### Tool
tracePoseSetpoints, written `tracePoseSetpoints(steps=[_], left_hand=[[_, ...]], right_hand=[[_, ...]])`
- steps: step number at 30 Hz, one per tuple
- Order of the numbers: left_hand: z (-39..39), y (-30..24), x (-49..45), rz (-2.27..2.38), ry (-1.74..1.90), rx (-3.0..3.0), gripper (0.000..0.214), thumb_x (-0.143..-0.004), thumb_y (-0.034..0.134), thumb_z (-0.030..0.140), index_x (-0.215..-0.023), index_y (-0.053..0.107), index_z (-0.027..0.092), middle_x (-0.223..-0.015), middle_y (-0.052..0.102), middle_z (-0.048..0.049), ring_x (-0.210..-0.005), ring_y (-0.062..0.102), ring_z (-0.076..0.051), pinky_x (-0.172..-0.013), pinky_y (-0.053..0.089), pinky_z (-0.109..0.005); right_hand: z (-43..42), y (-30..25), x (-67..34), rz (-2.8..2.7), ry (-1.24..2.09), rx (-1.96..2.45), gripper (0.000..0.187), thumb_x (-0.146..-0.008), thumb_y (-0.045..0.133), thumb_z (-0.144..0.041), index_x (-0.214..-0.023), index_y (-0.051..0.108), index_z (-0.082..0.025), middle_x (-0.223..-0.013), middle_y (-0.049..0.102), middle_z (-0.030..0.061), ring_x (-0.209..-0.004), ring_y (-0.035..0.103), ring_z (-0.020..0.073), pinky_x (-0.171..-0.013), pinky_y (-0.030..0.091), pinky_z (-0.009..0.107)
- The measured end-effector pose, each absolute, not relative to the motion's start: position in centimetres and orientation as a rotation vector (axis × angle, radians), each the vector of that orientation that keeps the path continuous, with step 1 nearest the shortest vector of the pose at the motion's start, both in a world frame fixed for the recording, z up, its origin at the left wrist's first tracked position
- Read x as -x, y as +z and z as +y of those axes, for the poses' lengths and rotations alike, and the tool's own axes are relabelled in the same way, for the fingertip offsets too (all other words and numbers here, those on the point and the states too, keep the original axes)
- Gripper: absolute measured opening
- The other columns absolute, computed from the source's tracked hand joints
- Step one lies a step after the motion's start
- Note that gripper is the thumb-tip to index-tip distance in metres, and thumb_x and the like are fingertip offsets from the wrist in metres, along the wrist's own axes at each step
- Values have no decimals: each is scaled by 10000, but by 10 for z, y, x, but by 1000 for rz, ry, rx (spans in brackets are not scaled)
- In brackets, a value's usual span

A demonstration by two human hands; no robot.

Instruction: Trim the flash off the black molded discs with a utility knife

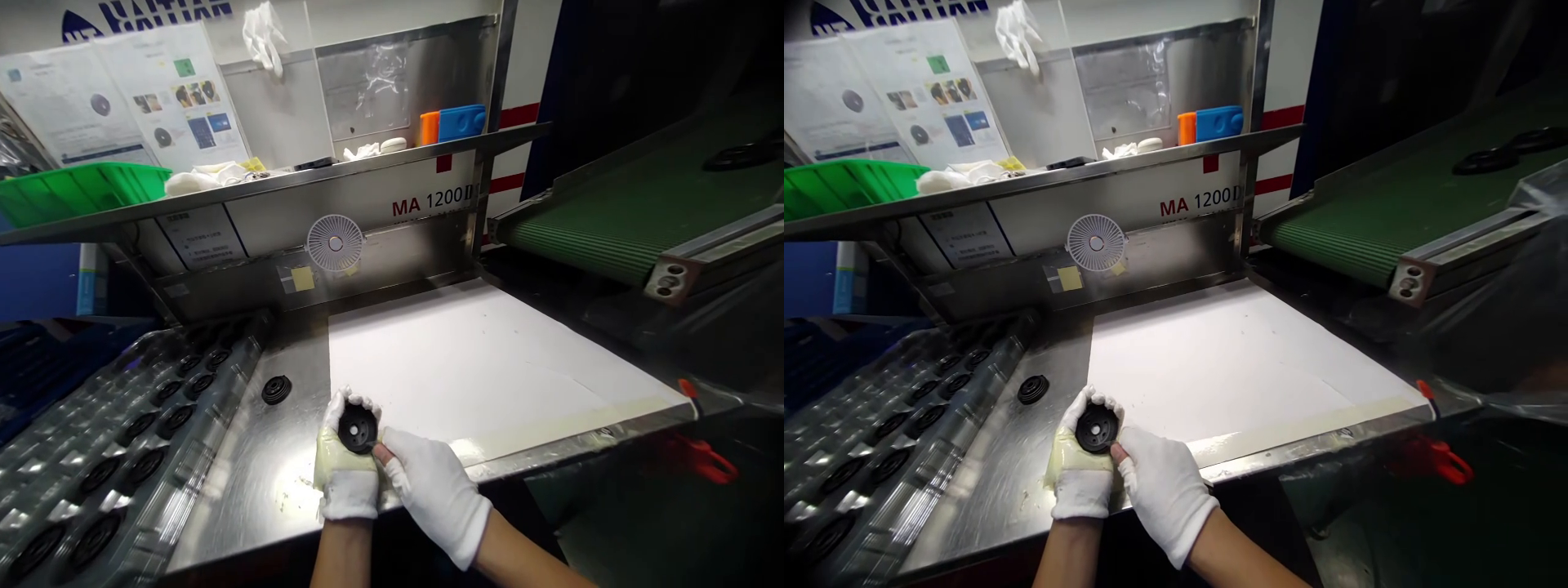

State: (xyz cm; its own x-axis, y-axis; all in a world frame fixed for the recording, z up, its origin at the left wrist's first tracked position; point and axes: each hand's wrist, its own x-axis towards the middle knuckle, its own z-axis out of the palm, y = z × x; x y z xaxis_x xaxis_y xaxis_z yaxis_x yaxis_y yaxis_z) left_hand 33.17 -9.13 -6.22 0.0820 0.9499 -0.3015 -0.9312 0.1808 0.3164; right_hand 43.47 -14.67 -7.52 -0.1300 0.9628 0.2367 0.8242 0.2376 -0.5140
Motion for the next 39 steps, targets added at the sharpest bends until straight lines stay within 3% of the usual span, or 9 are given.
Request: tracePoseSetpoints(steps=[14, 17, 20, 26, 34, 39], left_hand=[[-85, -60, -339, 434, 1534, -127, 51, -722, 618, 154, -760, 589, 171, -655, 556, 34, -616, 544, -70, -681, 491, -233], [-91, -56, -338, 489, 1532, -175, 159, -732, 595, 176, -891, 607, 182, -802, 613, -14, -774, 590, -127, -778, 490, -300], [-100, -49, -334, 588, 1383, -269, 303, -729, 548, 202, -1028, 585, 173, -974, 614, -108, -929, 581, -254, -759, 494, -404], [-103, -44, -333, 544, 1381, -290, 181, -701, 531, 164, -866, 605, 157, -646, 545, -20, -615, 545, -140, -598, 479, -287], [-90, -50, -338, 522, 1398, -92, 75, -689, 645, 185, -737, 588, 179, -626, 540, 32, -587, 523, -86, -619, 474, -246], [-98, -47, -337, 557, 1431, -258, 226, -708, 581, 157, -931, 610, 181, -808, 606, -34, -807, 582, -167, -789, 478, -367]], right_hand=[[-150, -73, -425, -1868, 319, 1655, 275, -945, 307, -330, -766, 491, -233, -679, 593, -38, -579, 520, 131, -516, 247, 242], [-150, -71, -426, -1876, 324, 1655, 263, -941, 320, -319, -775, 503, -229, -691, 600, -33, -581, 525, 131, -519, 251, 244], [-149, -68, -432, -1904, 344, 1625, 237, -937, 334, -302, -824, 530, -234, -732, 616, -27, -611, 543, 134, -534, 266, 247], [-149, -67, -437, -1867, 341, 1681, 192, -922, 371, -286, -845, 538, -230, -728, 617, -19, -594, 531, 143, -512, 256, 250], [-158, -71, -425, -1833, 325, 1689, 221, -925, 362, -316, -778, 509, -237, -683, 593, -35, -569, 516, 137, -510, 241, 250], [-158, -69, -428, -1849, 341, 1647, 251, -932, 348, -330, -772, 514, -230, -688, 596, -29, -570, 512, 132, -509, 243, 248]])
